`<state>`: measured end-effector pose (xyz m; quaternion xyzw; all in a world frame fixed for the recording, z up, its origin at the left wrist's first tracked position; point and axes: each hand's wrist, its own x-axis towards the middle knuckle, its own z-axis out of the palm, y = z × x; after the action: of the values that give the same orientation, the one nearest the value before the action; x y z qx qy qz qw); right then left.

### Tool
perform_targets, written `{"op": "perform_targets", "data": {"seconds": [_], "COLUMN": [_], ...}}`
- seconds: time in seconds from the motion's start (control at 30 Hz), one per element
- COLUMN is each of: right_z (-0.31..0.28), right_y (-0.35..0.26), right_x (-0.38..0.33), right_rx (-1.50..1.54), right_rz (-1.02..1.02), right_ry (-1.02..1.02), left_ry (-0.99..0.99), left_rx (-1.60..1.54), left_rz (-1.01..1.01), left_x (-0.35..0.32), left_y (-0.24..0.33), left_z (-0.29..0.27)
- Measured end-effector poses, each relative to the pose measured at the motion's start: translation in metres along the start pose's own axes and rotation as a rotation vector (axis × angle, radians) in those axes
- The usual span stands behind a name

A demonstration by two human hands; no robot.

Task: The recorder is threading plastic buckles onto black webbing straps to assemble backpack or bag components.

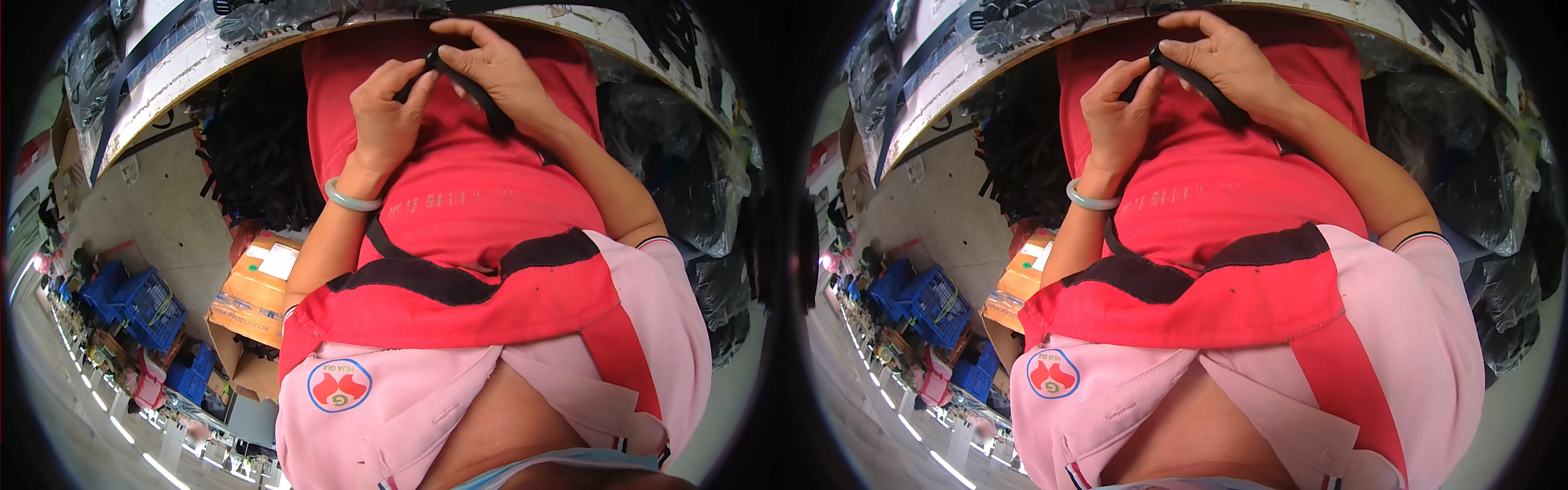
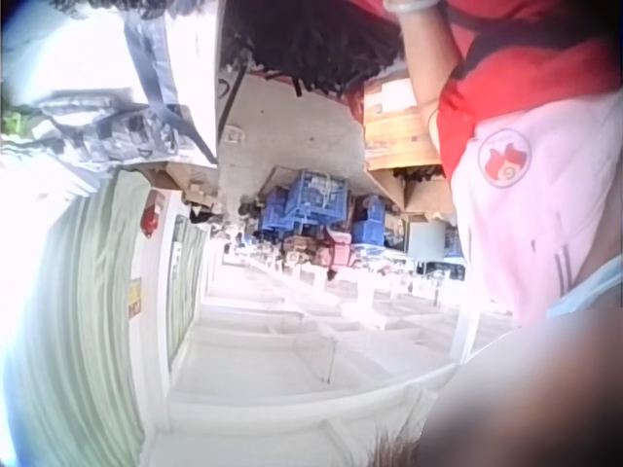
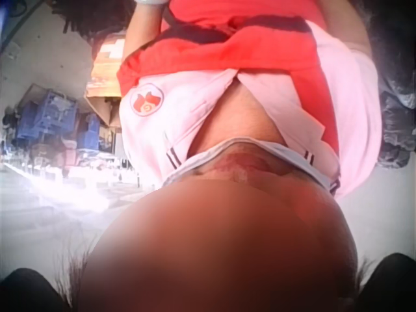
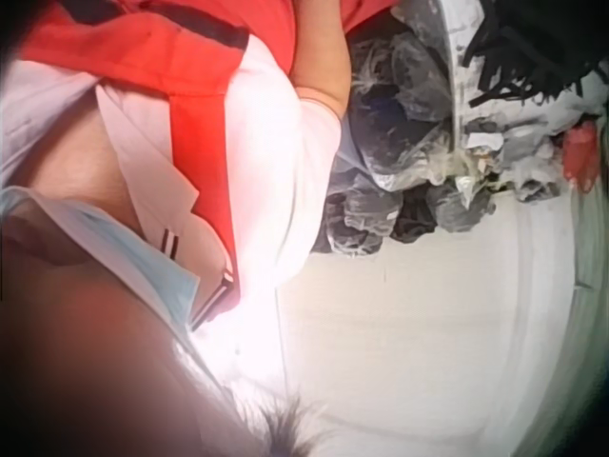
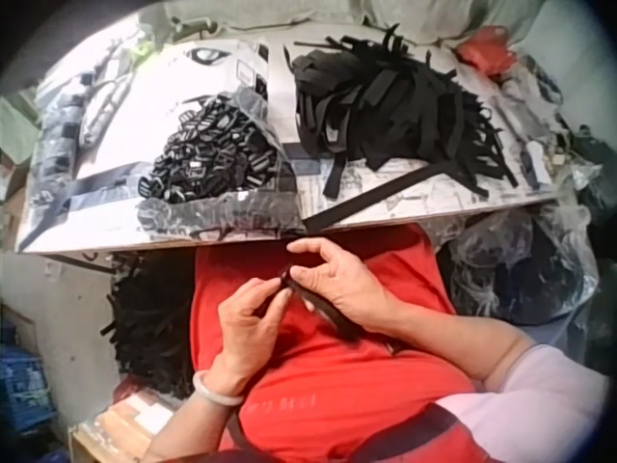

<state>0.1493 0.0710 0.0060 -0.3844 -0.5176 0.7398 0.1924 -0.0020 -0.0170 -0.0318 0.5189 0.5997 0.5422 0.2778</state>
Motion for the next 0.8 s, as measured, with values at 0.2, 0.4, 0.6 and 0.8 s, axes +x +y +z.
{"op": "perform_targets", "data": {"seconds": [0.2, 0.4, 0.6, 0.8], "right_z": [-0.01, -0.005, 0.005, -0.001], "right_y": [0.011, 0.017, -0.021, -0.019], "right_x": [0.008, 0.008, -0.014, -0.01], "right_rx": [0.17, 0.044, -0.133, -0.252], "right_rz": [0.118, 0.032, -0.467, -0.016], "right_ry": [-0.073, -0.024, 0.008, 0.032], "left_ry": [-0.07, -0.029, -0.024, 0.011], "left_rx": [0.036, -0.923, -0.821, -0.697], "left_rz": [0.046, -0.882, -0.668, -0.605], "left_x": [-0.001, 0.008, 0.013, 0.008], "left_y": [-0.003, 0.005, 0.016, 0.015], "left_z": [-0.003, -0.006, -0.009, -0.003]}}
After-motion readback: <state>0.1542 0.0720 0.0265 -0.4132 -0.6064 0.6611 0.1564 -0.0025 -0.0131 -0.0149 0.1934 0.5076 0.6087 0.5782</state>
